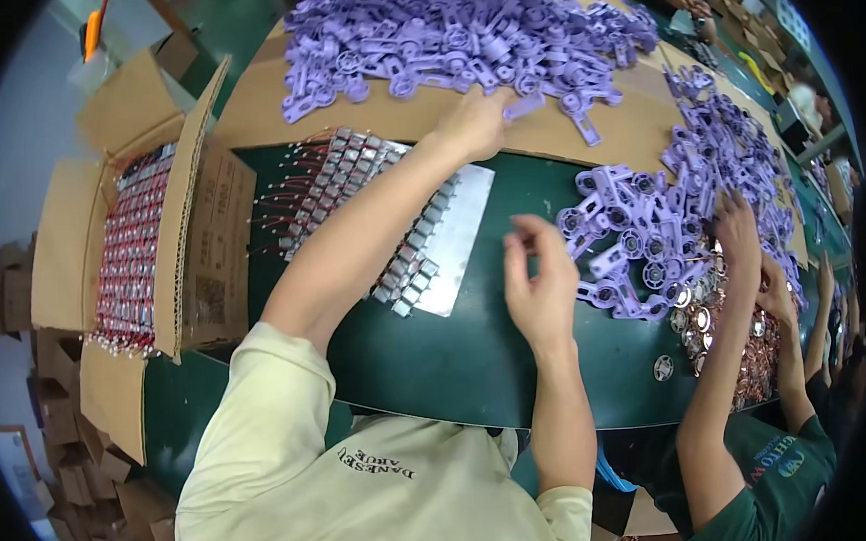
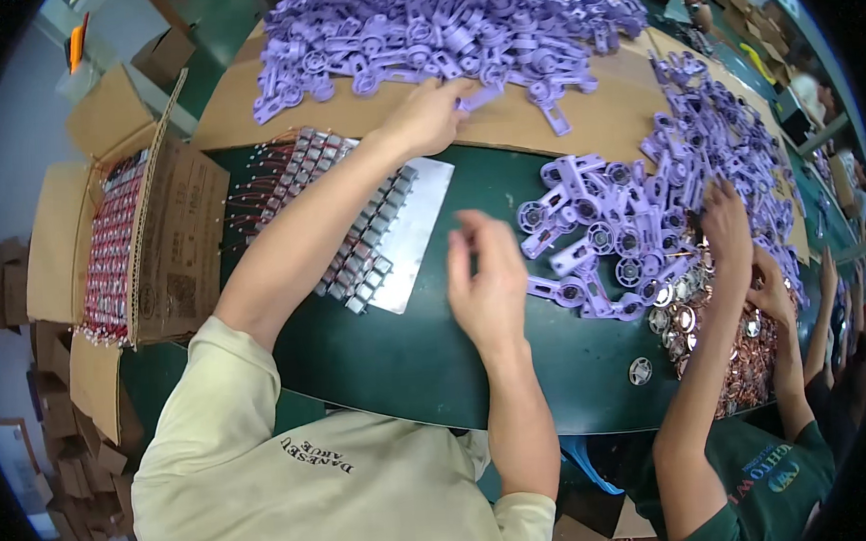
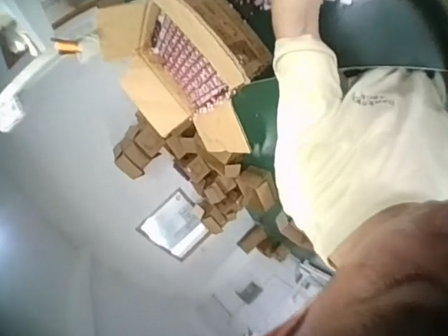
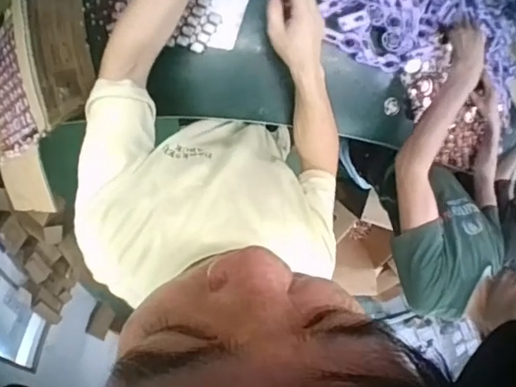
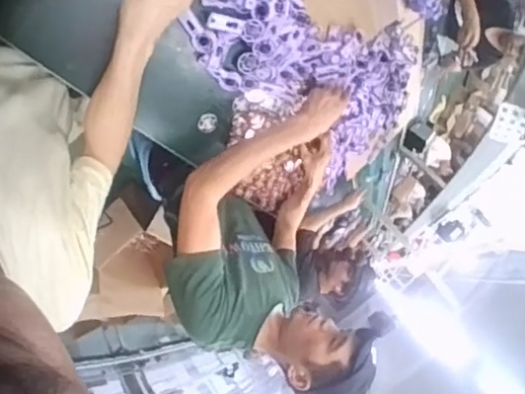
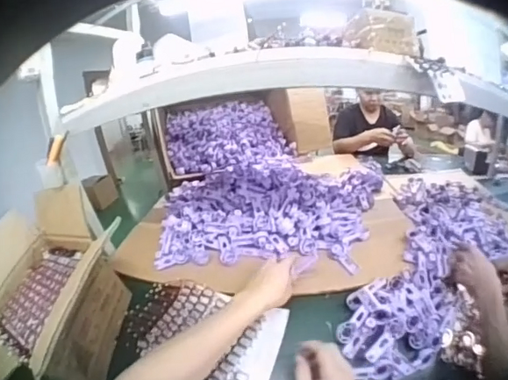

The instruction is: The person assembles small electronic components into purple plastic housings by hand, taking the components from cardboard boxes and inserting them into the housings.

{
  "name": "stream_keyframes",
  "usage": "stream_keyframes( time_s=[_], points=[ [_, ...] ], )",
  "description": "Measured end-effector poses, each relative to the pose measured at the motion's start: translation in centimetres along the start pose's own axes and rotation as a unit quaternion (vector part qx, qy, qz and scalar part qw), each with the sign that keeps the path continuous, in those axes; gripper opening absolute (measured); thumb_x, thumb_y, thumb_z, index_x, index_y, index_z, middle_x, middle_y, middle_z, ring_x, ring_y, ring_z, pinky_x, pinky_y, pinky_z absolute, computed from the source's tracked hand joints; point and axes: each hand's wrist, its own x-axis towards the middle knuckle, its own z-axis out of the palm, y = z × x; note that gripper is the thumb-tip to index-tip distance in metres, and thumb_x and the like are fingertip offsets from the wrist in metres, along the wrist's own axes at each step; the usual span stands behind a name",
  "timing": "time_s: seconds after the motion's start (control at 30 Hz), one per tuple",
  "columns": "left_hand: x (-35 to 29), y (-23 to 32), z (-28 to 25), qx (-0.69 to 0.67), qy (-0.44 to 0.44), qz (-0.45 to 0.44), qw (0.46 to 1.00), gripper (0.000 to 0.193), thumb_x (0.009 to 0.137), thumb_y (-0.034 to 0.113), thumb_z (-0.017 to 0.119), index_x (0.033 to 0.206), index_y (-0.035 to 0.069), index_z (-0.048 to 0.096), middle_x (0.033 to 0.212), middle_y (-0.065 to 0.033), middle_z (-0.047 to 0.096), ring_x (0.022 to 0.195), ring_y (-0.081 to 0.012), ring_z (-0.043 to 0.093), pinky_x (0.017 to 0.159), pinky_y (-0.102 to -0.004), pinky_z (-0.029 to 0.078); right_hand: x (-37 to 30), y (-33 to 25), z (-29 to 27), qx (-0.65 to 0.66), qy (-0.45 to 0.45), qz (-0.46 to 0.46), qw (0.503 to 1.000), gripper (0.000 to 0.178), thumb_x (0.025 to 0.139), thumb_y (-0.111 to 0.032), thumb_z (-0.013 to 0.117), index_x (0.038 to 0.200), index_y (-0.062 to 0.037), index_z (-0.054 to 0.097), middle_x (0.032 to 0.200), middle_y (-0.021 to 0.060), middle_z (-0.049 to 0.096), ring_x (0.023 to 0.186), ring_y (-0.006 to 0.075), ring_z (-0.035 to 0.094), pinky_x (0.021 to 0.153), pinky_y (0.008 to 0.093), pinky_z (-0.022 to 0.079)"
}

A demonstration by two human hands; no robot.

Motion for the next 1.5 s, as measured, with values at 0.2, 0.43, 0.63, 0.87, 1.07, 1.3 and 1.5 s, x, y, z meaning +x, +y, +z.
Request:
stream_keyframes(
  time_s=[0.2,0.43,0.63,0.87,1.07,1.3,1.5],
  points=[
    [-9.3,0.6,-7.6,-0.505,-0.004,-0.154,0.849,0.043,0.095,0.020,0.060,0.131,-0.001,0.049,0.108,-0.0098,0.061,0.085,-0.0128,0.064,0.076,-0.0253,0.052,-2.1,-0.3,4.2,-0.099,-0.198,-0.177,0.959,0.026,0.078,0.000,0.061,0.103,-0.0038,0.064,0.104,0.0102,0.061,0.097,0.0315,0.057,0.083,0.0427,0.048],
    [-17.6,-0.3,-6.4,-0.635,0.029,-0.214,0.742,0.033,0.098,0.019,0.055,0.126,0.003,0.050,0.112,-0.0076,0.059,0.090,-0.0168,0.065,0.077,-0.0279,0.053,-1.6,0.0,3.7,-0.076,-0.159,-0.039,0.984,0.027,0.077,-0.002,0.065,0.102,0.0008,0.056,0.094,0.0150,0.061,0.080,0.0302,0.061,0.069,0.0404,0.051],
    [-17.9,-0.4,-6.1,-0.708,-0.045,-0.256,0.657,0.036,0.102,0.023,0.046,0.129,-0.001,0.048,0.110,-0.0114,0.063,0.094,-0.0243,0.068,0.081,-0.0323,0.056,-1.2,0.4,1.5,0.294,-0.098,0.194,0.931,0.020,0.090,-0.005,0.063,0.106,0.0013,0.053,0.085,0.0056,0.061,0.072,0.0070,0.055,0.062,0.0190,0.043],
    [-17.9,0.9,-5.5,-0.714,-0.105,-0.249,0.646,0.039,0.102,0.023,0.044,0.134,0.000,0.045,0.120,-0.0146,0.060,0.100,-0.0253,0.066,0.087,-0.0354,0.056,-1.7,-0.3,2.2,0.157,-0.038,0.130,0.978,0.013,0.089,-0.010,0.068,0.094,0.0009,0.063,0.081,0.0060,0.065,0.069,0.0093,0.057,0.062,0.0231,0.046],
    [-17.9,2.0,-3.5,-0.664,-0.012,-0.186,0.724,0.031,0.095,0.010,0.058,0.123,-0.002,0.050,0.115,-0.0111,0.060,0.105,-0.0174,0.061,0.088,-0.0326,0.055,-1.4,-1.6,1.8,0.066,-0.039,0.068,0.995,0.006,0.085,-0.006,0.068,0.084,-0.0008,0.065,0.071,0.0102,0.062,0.057,0.0169,0.060,0.052,0.0280,0.046],
    [-18.2,1.9,-3.2,-0.633,-0.051,-0.183,0.751,0.030,0.097,0.009,0.055,0.124,-0.003,0.051,0.124,-0.0150,0.058,0.108,-0.0215,0.060,0.090,-0.0387,0.055,-1.6,-1.7,2.0,0.058,-0.056,0.080,0.994,0.009,0.082,-0.005,0.068,0.079,-0.0004,0.060,0.071,0.0110,0.061,0.059,0.0214,0.061,0.053,0.0321,0.047],
    [-18.1,2.2,-3.2,-0.641,-0.031,-0.166,0.748,0.025,0.095,0.008,0.058,0.117,-0.002,0.053,0.109,-0.0101,0.061,0.099,-0.0161,0.062,0.085,-0.0324,0.056,-1.7,-1.5,2.0,0.034,-0.046,0.057,0.997,0.009,0.082,-0.005,0.068,0.079,-0.0013,0.060,0.072,0.0109,0.061,0.059,0.0215,0.061,0.053,0.0324,0.047]
  ],
)
